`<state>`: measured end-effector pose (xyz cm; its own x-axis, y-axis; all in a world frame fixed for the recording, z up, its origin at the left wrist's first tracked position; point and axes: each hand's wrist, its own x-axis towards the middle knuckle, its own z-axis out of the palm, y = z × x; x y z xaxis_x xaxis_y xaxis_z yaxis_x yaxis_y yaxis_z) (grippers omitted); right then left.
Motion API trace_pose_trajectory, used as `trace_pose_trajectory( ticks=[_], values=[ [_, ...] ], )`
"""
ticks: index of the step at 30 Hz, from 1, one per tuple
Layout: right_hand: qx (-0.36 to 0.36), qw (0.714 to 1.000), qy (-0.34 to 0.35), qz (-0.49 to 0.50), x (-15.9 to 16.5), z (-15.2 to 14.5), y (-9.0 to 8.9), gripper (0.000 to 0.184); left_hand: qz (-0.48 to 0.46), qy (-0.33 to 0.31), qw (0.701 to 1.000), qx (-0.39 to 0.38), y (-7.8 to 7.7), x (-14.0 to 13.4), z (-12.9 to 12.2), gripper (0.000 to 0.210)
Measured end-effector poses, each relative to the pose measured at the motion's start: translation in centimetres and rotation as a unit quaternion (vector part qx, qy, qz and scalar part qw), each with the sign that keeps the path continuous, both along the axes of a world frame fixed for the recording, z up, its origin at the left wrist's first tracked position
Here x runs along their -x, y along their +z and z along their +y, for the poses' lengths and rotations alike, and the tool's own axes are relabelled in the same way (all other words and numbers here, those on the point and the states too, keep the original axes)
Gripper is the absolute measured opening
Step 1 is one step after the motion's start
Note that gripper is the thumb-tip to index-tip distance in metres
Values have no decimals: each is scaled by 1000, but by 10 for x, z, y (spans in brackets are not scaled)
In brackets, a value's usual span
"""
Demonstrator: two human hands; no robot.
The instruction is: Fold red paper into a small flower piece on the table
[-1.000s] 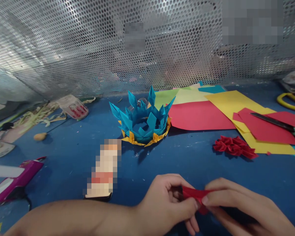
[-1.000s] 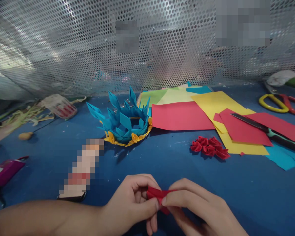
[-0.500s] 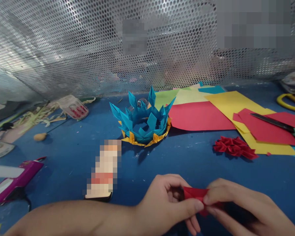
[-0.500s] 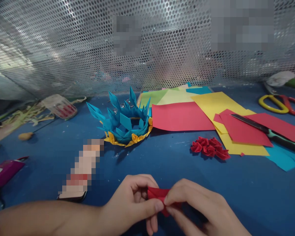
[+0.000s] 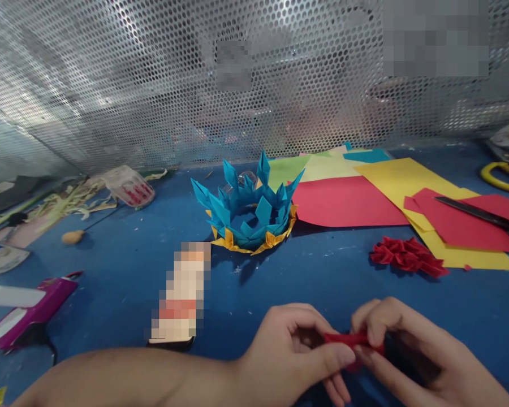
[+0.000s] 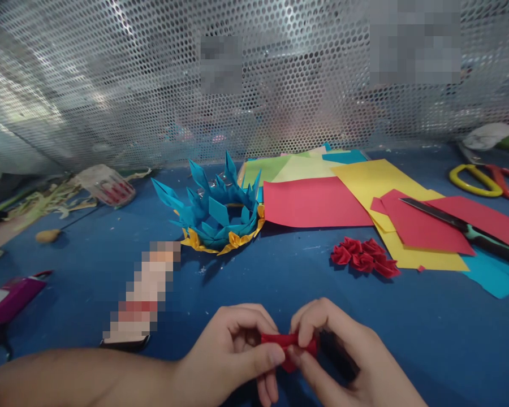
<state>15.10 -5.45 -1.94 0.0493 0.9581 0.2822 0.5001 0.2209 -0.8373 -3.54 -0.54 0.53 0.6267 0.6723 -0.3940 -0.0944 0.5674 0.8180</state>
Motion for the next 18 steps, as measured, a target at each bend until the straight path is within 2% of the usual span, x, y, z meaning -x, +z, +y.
trace_pose_trajectory(
  ticks=[4,7,9,10,14,18],
  values=[
    [43,998,17,35,-2,-1,-1,34,28,-4,999,-21,0,0,-1,49],
    [91,987,111,74,-5,1,2,22,38,-3,999,-9,1,-1,-2,47],
    [89,981,155,74,-6,3,3,11,40,1,999,-7,2,-1,-2,49],
    [67,983,159,64,-7,5,4,4,40,4,999,-7,2,-1,-2,51],
    [-60,992,109,-2,-7,10,9,14,23,14,1000,-5,1,-1,-1,58],
    [-127,987,78,-63,-6,15,16,19,-27,25,999,-11,-5,1,-2,49]
  ],
)
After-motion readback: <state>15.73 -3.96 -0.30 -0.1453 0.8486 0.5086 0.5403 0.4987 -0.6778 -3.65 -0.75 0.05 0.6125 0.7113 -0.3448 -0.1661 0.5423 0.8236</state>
